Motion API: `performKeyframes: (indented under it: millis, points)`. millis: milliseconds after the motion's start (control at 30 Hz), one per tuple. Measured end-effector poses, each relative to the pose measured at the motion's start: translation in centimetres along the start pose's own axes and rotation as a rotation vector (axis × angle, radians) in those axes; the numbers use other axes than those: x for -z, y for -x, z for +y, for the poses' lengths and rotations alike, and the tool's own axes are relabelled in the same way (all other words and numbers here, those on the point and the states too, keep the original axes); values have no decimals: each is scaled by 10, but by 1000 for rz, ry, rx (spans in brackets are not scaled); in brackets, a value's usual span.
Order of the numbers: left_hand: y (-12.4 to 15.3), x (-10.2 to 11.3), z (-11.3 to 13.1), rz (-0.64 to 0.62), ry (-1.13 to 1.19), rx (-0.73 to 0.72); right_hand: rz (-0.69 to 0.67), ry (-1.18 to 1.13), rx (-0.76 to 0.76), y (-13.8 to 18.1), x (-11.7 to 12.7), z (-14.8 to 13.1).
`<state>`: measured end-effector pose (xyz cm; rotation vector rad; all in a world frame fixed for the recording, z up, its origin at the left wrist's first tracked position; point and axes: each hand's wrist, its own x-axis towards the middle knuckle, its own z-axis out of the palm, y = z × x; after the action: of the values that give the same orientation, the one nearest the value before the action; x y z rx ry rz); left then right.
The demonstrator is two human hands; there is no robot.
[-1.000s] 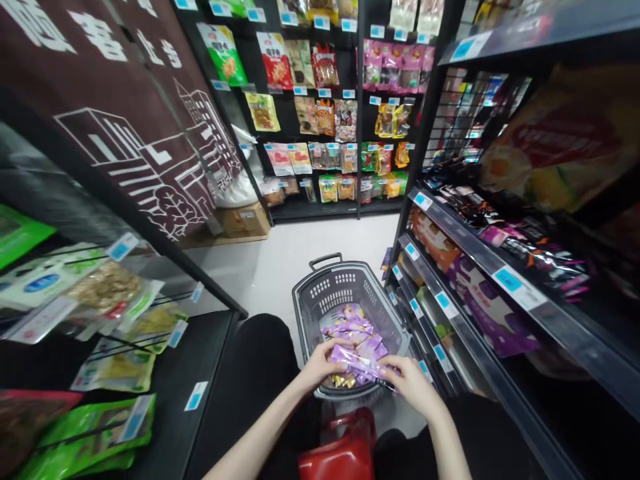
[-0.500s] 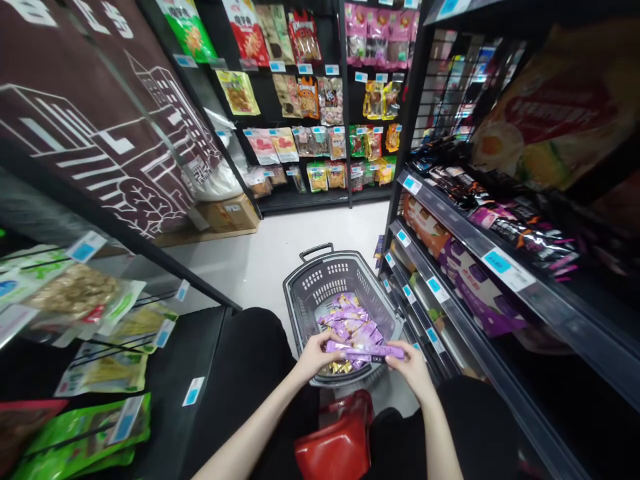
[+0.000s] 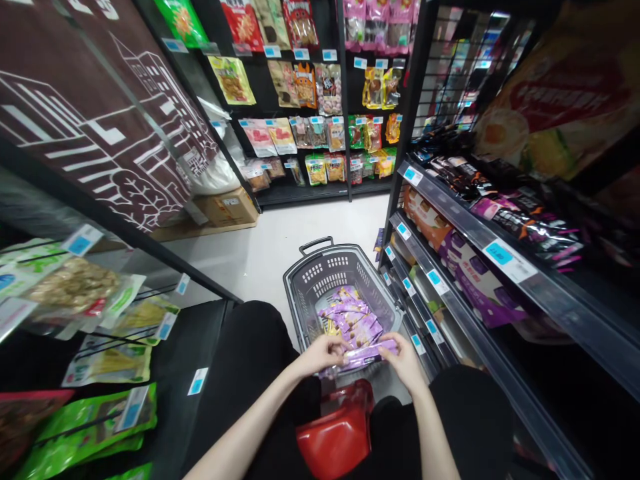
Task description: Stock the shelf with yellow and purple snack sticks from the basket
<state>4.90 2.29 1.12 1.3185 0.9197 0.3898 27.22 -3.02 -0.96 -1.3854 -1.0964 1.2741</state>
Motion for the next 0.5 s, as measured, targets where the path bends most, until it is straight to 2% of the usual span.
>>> performKeyframes:
  millis: [100, 233, 367, 500]
  points:
    - [2, -10, -3, -74, -207, -60, -59, 24, 24, 4, -19, -4]
    - [3, -23, -6, -121, -93, 13, -132, 49, 25, 4, -40, -6]
    - [2, -25, -9, -141, 135, 132, -59, 58, 5, 0, -40, -1]
    - [2, -17, -9, -249, 221, 198, 92, 63, 6, -6, -21, 6]
